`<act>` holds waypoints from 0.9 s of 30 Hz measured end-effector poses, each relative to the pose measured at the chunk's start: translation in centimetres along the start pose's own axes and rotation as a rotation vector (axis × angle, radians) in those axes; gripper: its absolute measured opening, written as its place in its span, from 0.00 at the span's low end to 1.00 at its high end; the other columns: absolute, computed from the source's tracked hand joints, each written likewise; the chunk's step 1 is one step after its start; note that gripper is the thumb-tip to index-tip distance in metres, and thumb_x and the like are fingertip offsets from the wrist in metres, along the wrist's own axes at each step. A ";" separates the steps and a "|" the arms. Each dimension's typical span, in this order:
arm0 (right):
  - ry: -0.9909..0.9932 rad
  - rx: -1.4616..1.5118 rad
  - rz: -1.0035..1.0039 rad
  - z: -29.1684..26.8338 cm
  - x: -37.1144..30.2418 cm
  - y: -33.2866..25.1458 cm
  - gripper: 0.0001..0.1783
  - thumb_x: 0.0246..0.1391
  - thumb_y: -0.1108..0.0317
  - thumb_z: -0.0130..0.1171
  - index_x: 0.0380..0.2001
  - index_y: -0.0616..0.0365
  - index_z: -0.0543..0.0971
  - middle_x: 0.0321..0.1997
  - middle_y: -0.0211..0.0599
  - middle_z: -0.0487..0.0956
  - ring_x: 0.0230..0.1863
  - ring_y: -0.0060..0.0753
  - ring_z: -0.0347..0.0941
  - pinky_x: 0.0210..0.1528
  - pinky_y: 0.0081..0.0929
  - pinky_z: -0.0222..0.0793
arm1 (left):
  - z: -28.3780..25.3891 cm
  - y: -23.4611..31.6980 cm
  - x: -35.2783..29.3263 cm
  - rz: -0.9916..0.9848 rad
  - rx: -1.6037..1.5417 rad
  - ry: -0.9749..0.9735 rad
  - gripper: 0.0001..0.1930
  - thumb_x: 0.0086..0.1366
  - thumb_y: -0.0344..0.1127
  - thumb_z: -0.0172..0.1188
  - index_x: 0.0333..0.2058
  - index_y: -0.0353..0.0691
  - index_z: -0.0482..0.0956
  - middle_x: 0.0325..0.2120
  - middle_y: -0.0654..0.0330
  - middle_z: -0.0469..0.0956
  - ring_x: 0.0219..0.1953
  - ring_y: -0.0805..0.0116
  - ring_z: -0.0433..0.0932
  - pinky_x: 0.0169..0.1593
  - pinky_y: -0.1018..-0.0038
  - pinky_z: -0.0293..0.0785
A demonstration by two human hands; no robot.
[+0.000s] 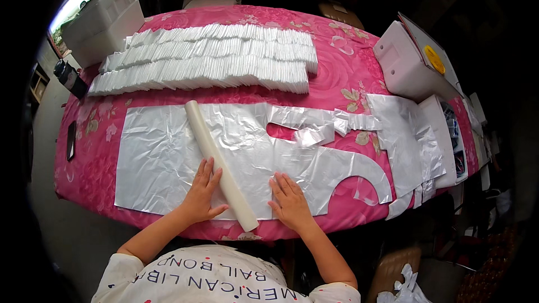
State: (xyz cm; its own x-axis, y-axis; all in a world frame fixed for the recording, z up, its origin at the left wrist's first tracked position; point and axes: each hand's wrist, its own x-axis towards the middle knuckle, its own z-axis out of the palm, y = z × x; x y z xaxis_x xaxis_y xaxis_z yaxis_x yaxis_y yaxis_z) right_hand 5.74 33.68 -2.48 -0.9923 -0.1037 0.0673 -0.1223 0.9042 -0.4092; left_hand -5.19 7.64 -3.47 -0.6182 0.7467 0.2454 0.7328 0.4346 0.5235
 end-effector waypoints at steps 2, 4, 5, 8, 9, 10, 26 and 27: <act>0.098 -0.073 0.070 -1.1 -1.4 4.4 0.29 0.54 0.59 0.51 0.58 0.59 0.64 0.65 0.43 0.59 0.66 0.46 0.51 0.66 0.37 0.45 | 0.6 1.3 0.3 0.045 -0.015 -0.029 0.44 0.51 0.54 0.61 0.60 0.34 0.55 0.63 0.39 0.43 0.64 0.35 0.41 0.64 0.51 0.45; 0.182 -0.169 0.193 -2.9 -3.1 9.2 0.27 0.56 0.64 0.47 0.58 0.62 0.63 0.65 0.47 0.59 0.66 0.48 0.53 0.65 0.38 0.47 | 1.5 2.5 0.3 0.092 -0.059 -0.058 0.43 0.51 0.58 0.58 0.60 0.37 0.57 0.63 0.40 0.44 0.64 0.33 0.41 0.63 0.50 0.45; 0.248 -0.215 0.255 -3.5 -4.0 11.9 0.27 0.55 0.63 0.47 0.56 0.64 0.65 0.63 0.49 0.61 0.64 0.49 0.54 0.65 0.40 0.48 | 1.7 3.1 0.3 0.126 -0.038 -0.073 0.42 0.51 0.59 0.58 0.59 0.37 0.59 0.63 0.41 0.45 0.64 0.34 0.41 0.63 0.50 0.45; 0.419 -0.320 0.513 -5.1 -6.8 18.5 0.23 0.57 0.65 0.45 0.52 0.68 0.69 0.59 0.53 0.66 0.62 0.50 0.59 0.64 0.38 0.51 | 2.3 4.5 0.4 0.218 0.002 -0.113 0.37 0.54 0.60 0.54 0.55 0.38 0.66 0.63 0.46 0.50 0.64 0.39 0.44 0.64 0.52 0.47; 0.463 -0.345 0.550 -5.5 -8.1 20.1 0.21 0.56 0.66 0.46 0.50 0.68 0.71 0.57 0.52 0.68 0.60 0.49 0.61 0.62 0.37 0.54 | 2.5 4.7 0.8 0.238 0.005 -0.122 0.37 0.54 0.60 0.54 0.55 0.39 0.66 0.63 0.47 0.50 0.64 0.40 0.44 0.64 0.53 0.47; 0.508 -0.367 0.585 -5.8 -9.3 21.5 0.19 0.55 0.66 0.47 0.47 0.67 0.73 0.55 0.51 0.70 0.59 0.48 0.63 0.61 0.36 0.56 | 2.5 4.9 1.1 0.256 0.012 -0.132 0.36 0.55 0.60 0.53 0.55 0.39 0.66 0.63 0.47 0.50 0.65 0.40 0.45 0.64 0.53 0.47; 0.661 -0.475 0.822 -5.7 -11.6 23.4 0.19 0.54 0.69 0.49 0.47 0.68 0.74 0.53 0.52 0.72 0.57 0.47 0.66 0.60 0.33 0.59 | 3.2 5.5 2.4 0.278 -0.023 -0.188 0.31 0.52 0.52 0.57 0.52 0.41 0.70 0.63 0.52 0.51 0.66 0.44 0.42 0.64 0.55 0.48; 0.649 -0.467 0.848 -5.7 -11.8 23.5 0.19 0.54 0.69 0.49 0.47 0.68 0.74 0.53 0.51 0.72 0.58 0.47 0.65 0.60 0.33 0.58 | 3.2 5.6 2.5 0.279 -0.023 -0.189 0.31 0.52 0.53 0.57 0.52 0.41 0.70 0.63 0.52 0.51 0.66 0.44 0.42 0.64 0.55 0.48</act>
State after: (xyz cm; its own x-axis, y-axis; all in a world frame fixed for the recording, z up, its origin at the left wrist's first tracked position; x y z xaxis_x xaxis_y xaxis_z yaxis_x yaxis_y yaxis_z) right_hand 14.71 58.51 -7.75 -0.5399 0.7169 0.4410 0.7289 0.6602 -0.1810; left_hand -1.70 13.59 -2.57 -0.3296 0.9165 0.2269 0.8581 0.1905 0.4769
